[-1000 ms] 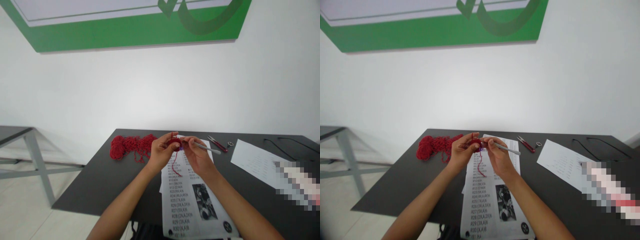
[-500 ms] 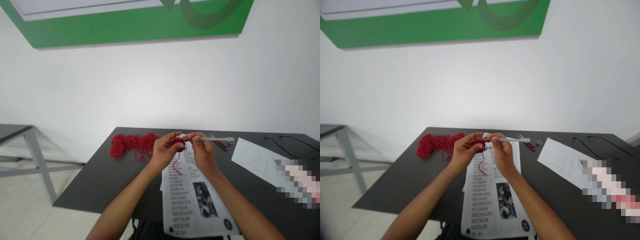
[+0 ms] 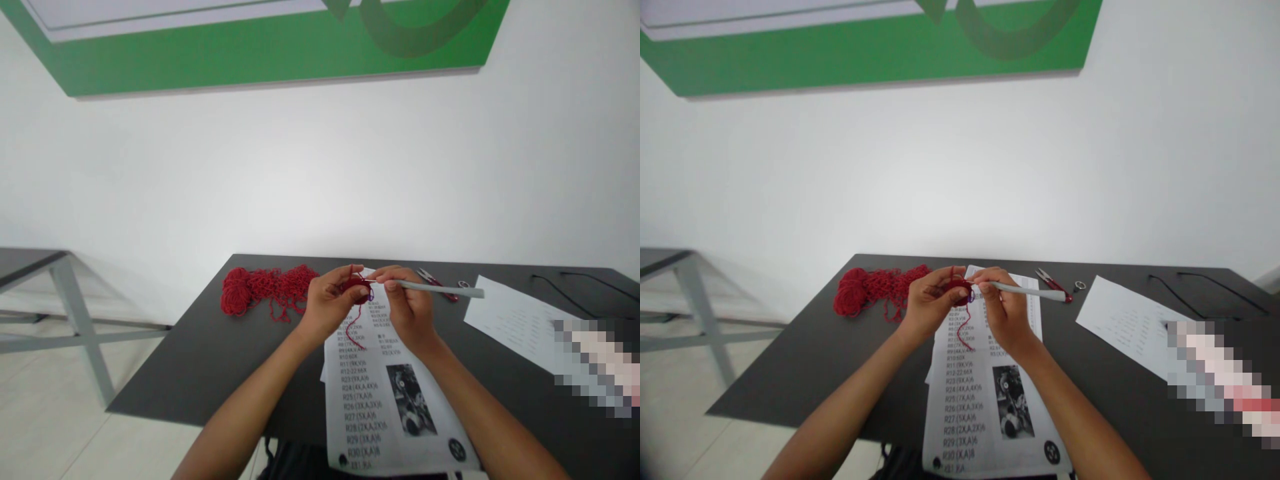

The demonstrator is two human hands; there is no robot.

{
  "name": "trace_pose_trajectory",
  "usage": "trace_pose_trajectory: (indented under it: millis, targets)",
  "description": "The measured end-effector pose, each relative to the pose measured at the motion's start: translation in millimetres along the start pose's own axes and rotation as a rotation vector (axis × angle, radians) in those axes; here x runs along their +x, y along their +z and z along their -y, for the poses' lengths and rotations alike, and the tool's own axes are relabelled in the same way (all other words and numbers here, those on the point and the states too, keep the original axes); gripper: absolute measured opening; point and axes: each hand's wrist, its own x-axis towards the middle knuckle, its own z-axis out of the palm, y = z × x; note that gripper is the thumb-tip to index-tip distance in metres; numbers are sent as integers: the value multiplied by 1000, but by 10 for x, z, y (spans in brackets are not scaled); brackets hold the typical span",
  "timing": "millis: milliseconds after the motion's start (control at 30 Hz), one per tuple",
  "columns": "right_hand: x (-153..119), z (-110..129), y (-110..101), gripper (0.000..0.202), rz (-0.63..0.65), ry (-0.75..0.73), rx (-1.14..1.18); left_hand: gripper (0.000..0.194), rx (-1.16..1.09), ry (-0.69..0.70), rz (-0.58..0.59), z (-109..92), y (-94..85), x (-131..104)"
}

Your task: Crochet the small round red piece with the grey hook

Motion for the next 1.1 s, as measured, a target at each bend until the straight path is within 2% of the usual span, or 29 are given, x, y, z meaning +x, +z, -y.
trace_pose_trajectory:
  millis: [133,233,333,433,533,667,767,900,1000,1100]
  targets:
    - [-24,-42,-5,17,28,-29,-7,41,59,45,-13,7,-1,1]
    - [-37,-47,-20,14,67,-57,-44,35,145,128,-9,-5,-10,-1]
    - [-45,-44,-41,11,134,-161,-137,31,312,282,-24,-7,-37,-2]
    - [-53,-67,-56,17,223,-277,-253,30,463,467,-39,34,-74,4]
    - [-64,-108,-59,24,302,-343,-335,32,509,552,-47,89,-92,10]
    - [-72,-103,-50,24,290,-352,-326,30,483,538,-88,96,-59,-5]
    - [-71,-47,-45,18,206,-282,-240,29,386,424,-109,43,-7,-29]
    - [-63,-10,-45,14,144,-183,-151,28,256,277,-75,-20,33,-48]
    - [-57,-22,-49,15,130,-167,-135,27,282,291,-81,-25,24,-49]
    - [-54,-24,-55,13,150,-179,-157,26,369,375,-107,-7,3,-45]
